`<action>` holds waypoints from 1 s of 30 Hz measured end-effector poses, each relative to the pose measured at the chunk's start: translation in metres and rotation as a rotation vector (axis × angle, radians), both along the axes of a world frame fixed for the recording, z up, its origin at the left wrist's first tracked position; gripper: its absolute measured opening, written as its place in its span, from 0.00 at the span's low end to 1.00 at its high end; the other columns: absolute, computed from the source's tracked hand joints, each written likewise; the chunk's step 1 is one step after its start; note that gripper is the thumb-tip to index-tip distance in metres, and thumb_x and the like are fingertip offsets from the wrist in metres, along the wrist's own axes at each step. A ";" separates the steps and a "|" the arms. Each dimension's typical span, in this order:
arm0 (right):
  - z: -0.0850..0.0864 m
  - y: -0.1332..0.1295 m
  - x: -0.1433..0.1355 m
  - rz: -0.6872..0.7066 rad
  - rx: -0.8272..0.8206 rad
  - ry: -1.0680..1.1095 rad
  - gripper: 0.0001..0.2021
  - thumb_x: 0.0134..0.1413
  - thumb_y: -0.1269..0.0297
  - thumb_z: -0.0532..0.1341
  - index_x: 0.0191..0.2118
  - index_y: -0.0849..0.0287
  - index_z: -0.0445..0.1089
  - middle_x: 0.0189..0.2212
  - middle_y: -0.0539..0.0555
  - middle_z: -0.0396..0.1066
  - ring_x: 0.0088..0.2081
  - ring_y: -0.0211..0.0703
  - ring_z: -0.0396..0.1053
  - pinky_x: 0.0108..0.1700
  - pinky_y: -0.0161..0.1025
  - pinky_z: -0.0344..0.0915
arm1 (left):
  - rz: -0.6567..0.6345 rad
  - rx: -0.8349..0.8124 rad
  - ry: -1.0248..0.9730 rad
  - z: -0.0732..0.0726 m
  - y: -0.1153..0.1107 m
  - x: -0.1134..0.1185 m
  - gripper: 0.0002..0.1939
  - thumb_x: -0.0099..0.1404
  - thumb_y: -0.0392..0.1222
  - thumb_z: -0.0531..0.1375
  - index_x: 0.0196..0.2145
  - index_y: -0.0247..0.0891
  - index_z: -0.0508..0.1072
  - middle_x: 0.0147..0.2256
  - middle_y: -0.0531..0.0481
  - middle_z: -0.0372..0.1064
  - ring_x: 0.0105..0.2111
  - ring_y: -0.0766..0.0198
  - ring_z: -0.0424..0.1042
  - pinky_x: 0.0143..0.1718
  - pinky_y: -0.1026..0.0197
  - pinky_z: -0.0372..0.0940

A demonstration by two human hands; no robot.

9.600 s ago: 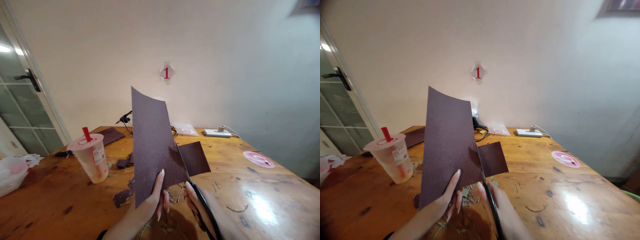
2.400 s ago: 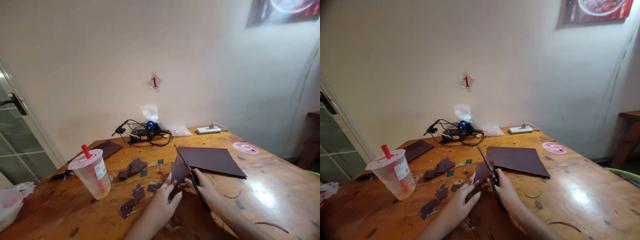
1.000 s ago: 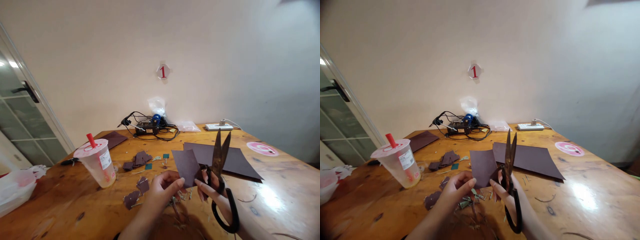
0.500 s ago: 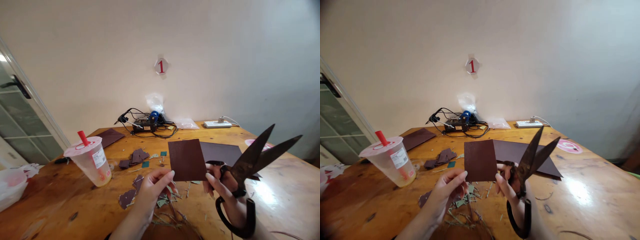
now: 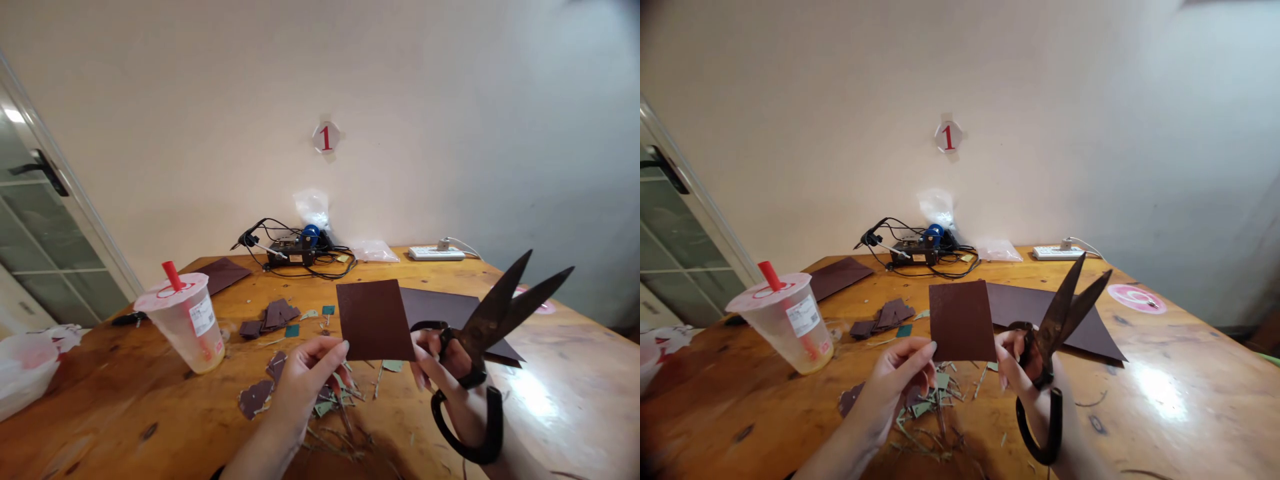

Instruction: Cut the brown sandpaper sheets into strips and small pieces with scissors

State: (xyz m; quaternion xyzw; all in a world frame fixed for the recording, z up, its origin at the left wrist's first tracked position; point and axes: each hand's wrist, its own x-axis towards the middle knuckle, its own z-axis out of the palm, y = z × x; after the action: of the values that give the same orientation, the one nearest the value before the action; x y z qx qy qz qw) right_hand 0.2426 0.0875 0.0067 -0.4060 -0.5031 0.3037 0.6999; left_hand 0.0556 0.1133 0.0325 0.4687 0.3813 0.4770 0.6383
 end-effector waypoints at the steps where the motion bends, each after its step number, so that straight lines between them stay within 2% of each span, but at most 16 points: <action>1: -0.002 0.000 0.000 0.001 0.006 -0.001 0.20 0.52 0.50 0.66 0.26 0.56 0.57 0.25 0.48 0.66 0.18 0.32 0.57 0.21 0.34 0.57 | 0.003 0.006 0.006 -0.001 0.000 0.000 0.20 0.46 0.56 0.72 0.24 0.37 0.75 0.16 0.55 0.70 0.16 0.74 0.64 0.18 0.72 0.56; 6: -0.001 0.000 -0.001 0.050 -0.024 -0.041 0.18 0.58 0.48 0.61 0.26 0.56 0.59 0.16 0.45 0.59 0.18 0.34 0.56 0.22 0.34 0.56 | 0.042 0.078 0.064 -0.003 0.002 -0.001 0.22 0.46 0.60 0.71 0.24 0.36 0.76 0.15 0.55 0.68 0.16 0.73 0.65 0.18 0.72 0.57; 9: -0.002 0.002 0.002 0.071 -0.045 -0.003 0.19 0.58 0.49 0.61 0.26 0.56 0.58 0.16 0.46 0.60 0.19 0.35 0.58 0.24 0.34 0.59 | 0.050 0.110 0.089 -0.002 0.002 0.000 0.23 0.46 0.61 0.70 0.25 0.36 0.76 0.14 0.56 0.67 0.15 0.73 0.64 0.18 0.71 0.58; 13: -0.007 0.007 0.005 0.033 -0.075 0.015 0.19 0.54 0.49 0.65 0.26 0.56 0.58 0.17 0.45 0.60 0.18 0.35 0.58 0.22 0.34 0.58 | 0.050 0.114 0.089 -0.002 0.003 0.001 0.25 0.45 0.63 0.70 0.25 0.36 0.75 0.14 0.56 0.66 0.14 0.73 0.64 0.17 0.72 0.57; 20: -0.006 0.009 0.003 0.021 -0.046 0.036 0.19 0.53 0.54 0.66 0.26 0.56 0.57 0.18 0.44 0.59 0.18 0.33 0.57 0.23 0.33 0.59 | 0.050 0.127 0.098 -0.012 0.008 0.002 0.27 0.44 0.65 0.69 0.24 0.36 0.74 0.14 0.56 0.65 0.13 0.73 0.63 0.15 0.71 0.56; 24: -0.008 0.012 0.003 0.001 -0.059 -0.040 0.20 0.54 0.52 0.65 0.24 0.56 0.56 0.17 0.44 0.57 0.18 0.33 0.58 0.23 0.33 0.59 | 0.048 0.126 0.132 -0.010 0.007 0.002 0.28 0.43 0.67 0.68 0.24 0.36 0.73 0.13 0.56 0.64 0.13 0.72 0.64 0.16 0.71 0.57; 30: -0.001 0.009 -0.007 -0.121 -0.096 -0.058 0.23 0.49 0.43 0.63 0.21 0.56 0.56 0.14 0.45 0.55 0.17 0.35 0.56 0.19 0.33 0.55 | 0.063 0.187 0.222 -0.010 0.007 0.001 0.25 0.51 0.64 0.66 0.26 0.36 0.74 0.14 0.56 0.65 0.14 0.70 0.65 0.17 0.70 0.55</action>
State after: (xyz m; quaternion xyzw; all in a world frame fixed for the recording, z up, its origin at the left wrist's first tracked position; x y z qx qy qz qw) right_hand 0.2353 0.0968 0.0059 -0.4773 -0.4828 0.2728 0.6817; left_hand 0.0569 0.1199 0.0226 0.5638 0.4182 0.4755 0.5303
